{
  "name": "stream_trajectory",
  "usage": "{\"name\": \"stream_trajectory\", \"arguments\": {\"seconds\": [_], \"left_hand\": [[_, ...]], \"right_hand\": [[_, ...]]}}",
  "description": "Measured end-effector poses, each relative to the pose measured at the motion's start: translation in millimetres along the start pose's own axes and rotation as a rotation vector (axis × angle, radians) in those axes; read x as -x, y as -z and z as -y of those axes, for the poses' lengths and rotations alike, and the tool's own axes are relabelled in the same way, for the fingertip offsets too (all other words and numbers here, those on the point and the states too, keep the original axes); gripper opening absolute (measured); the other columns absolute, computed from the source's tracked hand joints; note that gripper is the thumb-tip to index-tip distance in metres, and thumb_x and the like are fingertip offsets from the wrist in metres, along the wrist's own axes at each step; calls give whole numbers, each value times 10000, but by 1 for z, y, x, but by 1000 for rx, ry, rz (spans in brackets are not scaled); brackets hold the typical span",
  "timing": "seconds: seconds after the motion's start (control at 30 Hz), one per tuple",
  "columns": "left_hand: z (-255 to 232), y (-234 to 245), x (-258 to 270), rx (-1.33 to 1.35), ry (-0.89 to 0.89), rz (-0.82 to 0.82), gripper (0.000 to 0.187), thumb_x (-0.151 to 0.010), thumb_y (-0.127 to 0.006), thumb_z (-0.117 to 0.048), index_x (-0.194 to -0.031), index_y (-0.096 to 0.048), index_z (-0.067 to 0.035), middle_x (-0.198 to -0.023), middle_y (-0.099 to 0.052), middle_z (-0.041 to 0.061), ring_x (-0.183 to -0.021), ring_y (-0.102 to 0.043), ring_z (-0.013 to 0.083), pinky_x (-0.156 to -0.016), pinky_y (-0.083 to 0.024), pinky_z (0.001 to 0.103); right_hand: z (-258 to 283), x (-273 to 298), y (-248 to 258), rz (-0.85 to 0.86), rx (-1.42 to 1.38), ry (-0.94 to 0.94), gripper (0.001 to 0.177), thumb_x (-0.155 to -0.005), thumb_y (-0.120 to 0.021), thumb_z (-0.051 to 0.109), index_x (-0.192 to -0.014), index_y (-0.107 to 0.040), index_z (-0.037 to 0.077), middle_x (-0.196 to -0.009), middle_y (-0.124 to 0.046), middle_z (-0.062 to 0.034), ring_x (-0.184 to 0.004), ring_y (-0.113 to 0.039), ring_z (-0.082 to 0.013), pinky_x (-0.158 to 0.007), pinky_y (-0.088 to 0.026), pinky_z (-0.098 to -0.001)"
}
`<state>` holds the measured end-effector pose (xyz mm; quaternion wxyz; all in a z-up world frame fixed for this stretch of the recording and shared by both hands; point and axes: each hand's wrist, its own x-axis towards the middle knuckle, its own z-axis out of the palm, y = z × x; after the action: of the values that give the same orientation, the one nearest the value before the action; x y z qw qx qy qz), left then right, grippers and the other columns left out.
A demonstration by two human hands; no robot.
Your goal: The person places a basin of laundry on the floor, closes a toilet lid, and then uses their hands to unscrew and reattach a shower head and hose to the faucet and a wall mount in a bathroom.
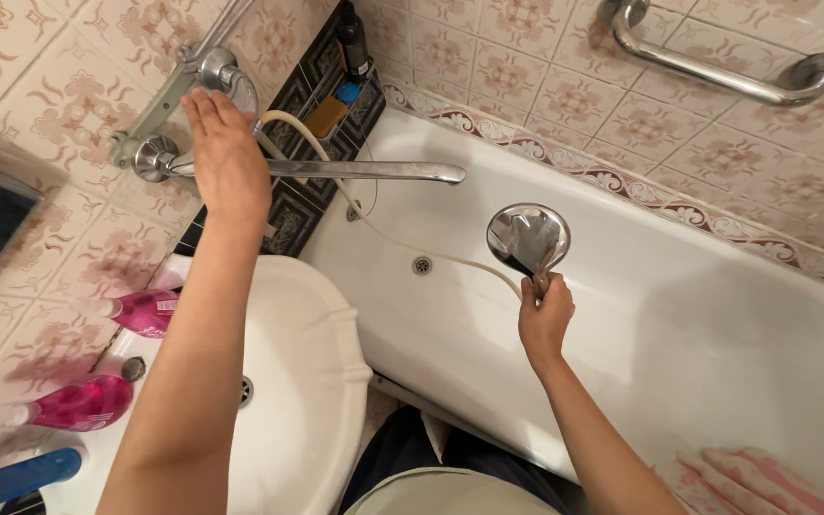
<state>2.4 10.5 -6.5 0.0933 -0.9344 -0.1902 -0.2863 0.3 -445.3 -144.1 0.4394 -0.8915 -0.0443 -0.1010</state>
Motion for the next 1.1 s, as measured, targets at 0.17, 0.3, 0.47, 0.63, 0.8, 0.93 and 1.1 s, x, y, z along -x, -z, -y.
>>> {"name": "stream_trajectory", "arguments": {"seconds": [0.17,0.3,0.47,0.63,0.8,0.93,1.1], "left_hand": [[1,-1,-1,-75,-27,17,424,-1180,-504,-150,-1400,-486,212,-1468,-493,400,-1439,-412,485,-1242,-309,447],[4,-6,1,90,30,32,436,-1175,-480,-153,-1427,-478,203,-1499,-472,399,-1450,-375,507,-1207,-289,444],[14,-18,4,-65,-52,11,400,-1197,-473,-134,-1415,-485,200,-1533,-473,381,-1492,-377,473,-1276,-262,454],[22,-18,5,4,-56,26,386,-1206,-461,-109,-1413,-482,216,-1506,-467,405,-1497,-369,500,-1284,-277,460],[21,-11,3,26,-65,6,374,-1183,-527,-90,-1390,-493,219,-1504,-484,420,-1456,-399,518,-1221,-328,467],[20,1,2,144,-36,9,318,-1159,-539,-32,-1368,-508,205,-1491,-503,406,-1441,-429,530,-1217,-361,486],[18,9,-3,139,-54,-10,305,-1132,-547,-5,-1345,-513,211,-1466,-521,407,-1432,-450,530,-1215,-384,497]], "right_hand": [[-3,1,1,-17,5,40,243,-945,-735,97,-945,-526,-28,-830,-621,-163,-734,-591,-308,-662,-463,-450],[-8,2,-1,-51,52,75,247,-932,-754,100,-949,-534,-11,-818,-617,-157,-741,-580,-326,-668,-449,-475],[-13,4,0,-73,70,62,239,-926,-752,126,-980,-553,5,-835,-620,-145,-761,-584,-321,-683,-441,-484],[-17,6,3,-55,141,12,236,-930,-743,157,-975,-559,16,-829,-629,-114,-798,-584,-303,-786,-418,-479],[-22,5,8,-54,136,-24,226,-950,-730,172,-1008,-558,35,-865,-622,-101,-831,-580,-292,-804,-404,-458],[-22,5,9,-51,136,-26,224,-940,-731,168,-992,-556,39,-853,-626,-92,-846,-578,-285,-840,-390,-456],[-19,5,10,-23,152,-43,212,-953,-726,167,-980,-554,45,-856,-619,-94,-842,-565,-292,-830,-388,-450]]}}
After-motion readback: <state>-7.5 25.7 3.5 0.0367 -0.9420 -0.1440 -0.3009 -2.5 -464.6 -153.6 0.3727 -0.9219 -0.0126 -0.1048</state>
